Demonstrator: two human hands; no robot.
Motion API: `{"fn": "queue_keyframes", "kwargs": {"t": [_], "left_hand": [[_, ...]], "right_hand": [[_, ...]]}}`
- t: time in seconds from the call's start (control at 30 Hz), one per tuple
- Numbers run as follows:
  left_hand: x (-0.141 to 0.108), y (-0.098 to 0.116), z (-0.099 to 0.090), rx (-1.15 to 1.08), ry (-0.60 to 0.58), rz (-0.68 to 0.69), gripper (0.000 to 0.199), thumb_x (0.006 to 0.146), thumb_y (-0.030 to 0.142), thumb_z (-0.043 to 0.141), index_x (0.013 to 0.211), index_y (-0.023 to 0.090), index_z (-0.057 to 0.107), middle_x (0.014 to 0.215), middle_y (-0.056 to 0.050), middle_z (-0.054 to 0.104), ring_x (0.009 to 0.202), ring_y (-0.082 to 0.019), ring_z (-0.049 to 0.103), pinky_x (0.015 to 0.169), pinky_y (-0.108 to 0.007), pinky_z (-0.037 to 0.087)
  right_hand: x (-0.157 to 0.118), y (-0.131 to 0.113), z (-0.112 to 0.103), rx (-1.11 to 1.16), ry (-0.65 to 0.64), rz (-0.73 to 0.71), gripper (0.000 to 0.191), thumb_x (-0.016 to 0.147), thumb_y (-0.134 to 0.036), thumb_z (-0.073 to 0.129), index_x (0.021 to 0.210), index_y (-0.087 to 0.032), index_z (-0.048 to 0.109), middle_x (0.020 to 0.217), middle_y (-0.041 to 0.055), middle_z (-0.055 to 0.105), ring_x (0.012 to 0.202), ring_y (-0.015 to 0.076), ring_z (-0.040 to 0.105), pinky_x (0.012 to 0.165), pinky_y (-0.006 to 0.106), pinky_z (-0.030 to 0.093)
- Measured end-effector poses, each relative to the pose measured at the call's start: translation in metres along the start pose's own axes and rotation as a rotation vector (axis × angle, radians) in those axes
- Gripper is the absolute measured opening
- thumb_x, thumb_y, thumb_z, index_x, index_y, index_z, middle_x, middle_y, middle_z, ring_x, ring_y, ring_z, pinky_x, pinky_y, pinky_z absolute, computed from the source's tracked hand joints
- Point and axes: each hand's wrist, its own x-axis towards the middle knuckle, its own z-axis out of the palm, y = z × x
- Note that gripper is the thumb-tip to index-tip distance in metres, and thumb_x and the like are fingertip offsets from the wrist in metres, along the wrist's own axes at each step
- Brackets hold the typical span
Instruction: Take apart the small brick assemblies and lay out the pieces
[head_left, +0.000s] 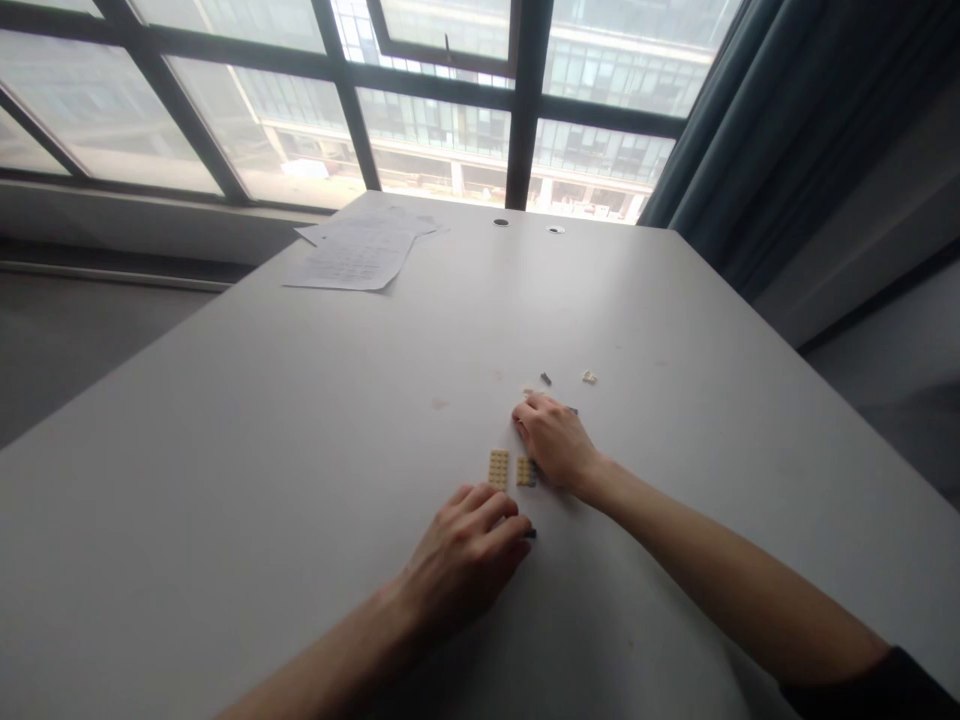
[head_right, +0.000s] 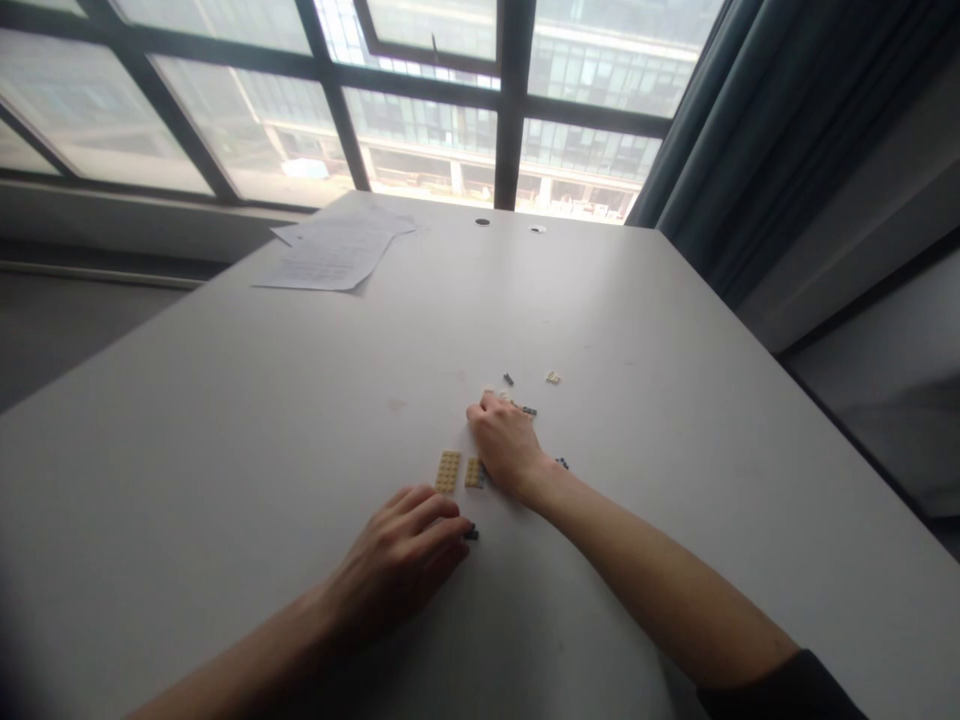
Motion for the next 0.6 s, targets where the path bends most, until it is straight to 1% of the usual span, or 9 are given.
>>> {"fn": "queue_keyframes", "kwargs": {"t": [0.13,0.23,0.3,0.4,0.43,0.5,0.53,0.57,0.6], "left_hand": [[-0.002,-0.002,0.002,0.005,0.001,0.002,0.005,0.088,0.019,0.057,0.09,0.019,0.062,0.084,-0.004,0.063,0.078,-0.018,0.052,0.073,-0.033,0.044],[-0.002,-0.003,0.003,0.005,-0.008,-0.003,0.004,0.087,0.018,0.058,0.09,0.019,0.062,0.084,-0.004,0.063,0.078,-0.018,0.053,0.072,-0.033,0.044],[-0.001,-0.003,0.002,0.004,0.002,-0.002,0.004,0.087,0.018,0.059,0.089,0.019,0.062,0.083,-0.003,0.063,0.078,-0.018,0.053,0.072,-0.032,0.044],[0.0,-0.003,0.0,0.001,0.046,0.003,0.004,0.086,0.017,0.059,0.089,0.019,0.061,0.081,-0.003,0.063,0.075,-0.018,0.052,0.07,-0.032,0.044],[0.0,-0.003,0.0,-0.002,0.067,0.003,0.005,0.086,0.016,0.059,0.09,0.019,0.061,0.081,-0.003,0.064,0.074,-0.017,0.052,0.07,-0.032,0.044],[0.0,-0.003,-0.001,-0.01,0.117,0.01,0.011,0.086,0.015,0.059,0.097,0.019,0.06,0.082,-0.003,0.065,0.074,-0.017,0.053,0.07,-0.032,0.043],[0.0,-0.003,-0.001,-0.016,0.146,0.017,0.016,0.086,0.015,0.06,0.101,0.018,0.059,0.084,-0.004,0.066,0.074,-0.017,0.053,0.07,-0.032,0.044],[-0.001,-0.003,-0.002,-0.023,0.175,0.024,0.021,0.086,0.016,0.062,0.106,0.018,0.058,0.086,-0.004,0.066,0.075,-0.018,0.054,0.071,-0.033,0.044],[-0.002,-0.003,-0.002,-0.034,0.201,0.033,0.027,0.085,0.016,0.063,0.111,0.017,0.057,0.088,-0.005,0.067,0.077,-0.018,0.055,0.072,-0.033,0.044]], "right_hand": [[0.0,-0.001,0.0,0.015,-0.009,-0.057,0.019,0.091,-0.008,0.047,0.088,-0.015,0.065,0.092,0.0096,0.064,0.09,0.0215,0.059,0.079,0.029,0.043],[0.002,0.0,0.0,0.034,-0.003,-0.085,0.022,0.086,-0.001,0.048,0.087,-0.014,0.065,0.093,0.0105,0.065,0.09,0.0216,0.059,0.081,0.028,0.043],[0.003,0.001,0.0,0.056,0.01,-0.09,0.022,0.086,0.0,0.048,0.087,-0.014,0.066,0.093,0.0104,0.065,0.091,0.0215,0.06,0.081,0.028,0.044],[-0.004,0.001,-0.005,0.122,0.053,-0.081,0.022,0.09,-0.005,0.048,0.092,-0.016,0.066,0.093,0.008,0.067,0.09,0.0191,0.061,0.081,0.027,0.045],[-0.009,0.0,-0.008,0.182,0.083,-0.076,0.02,0.092,-0.008,0.048,0.093,-0.017,0.066,0.093,0.0067,0.067,0.089,0.0178,0.061,0.081,0.027,0.045],[-0.026,-0.003,-0.015,0.448,0.183,-0.067,0.014,0.09,-0.011,0.054,0.091,-0.018,0.066,0.09,0.0037,0.069,0.084,0.015,0.062,0.08,0.025,0.046],[-0.037,-0.005,-0.019,0.573,0.21,-0.051,0.01,0.087,-0.012,0.059,0.089,-0.019,0.065,0.085,0.0016,0.069,0.079,0.0141,0.063,0.076,0.024,0.047],[-0.048,-0.008,-0.022,0.683,0.206,-0.03,0.008,0.085,-0.013,0.062,0.086,-0.019,0.065,0.079,-0.0005,0.068,0.073,0.0132,0.062,0.072,0.024,0.047],[-0.06,-0.011,-0.025,0.784,0.174,-0.007,0.006,0.084,-0.014,0.064,0.084,-0.02,0.065,0.074,-0.0019,0.067,0.068,0.0124,0.062,0.068,0.023,0.047]]}}
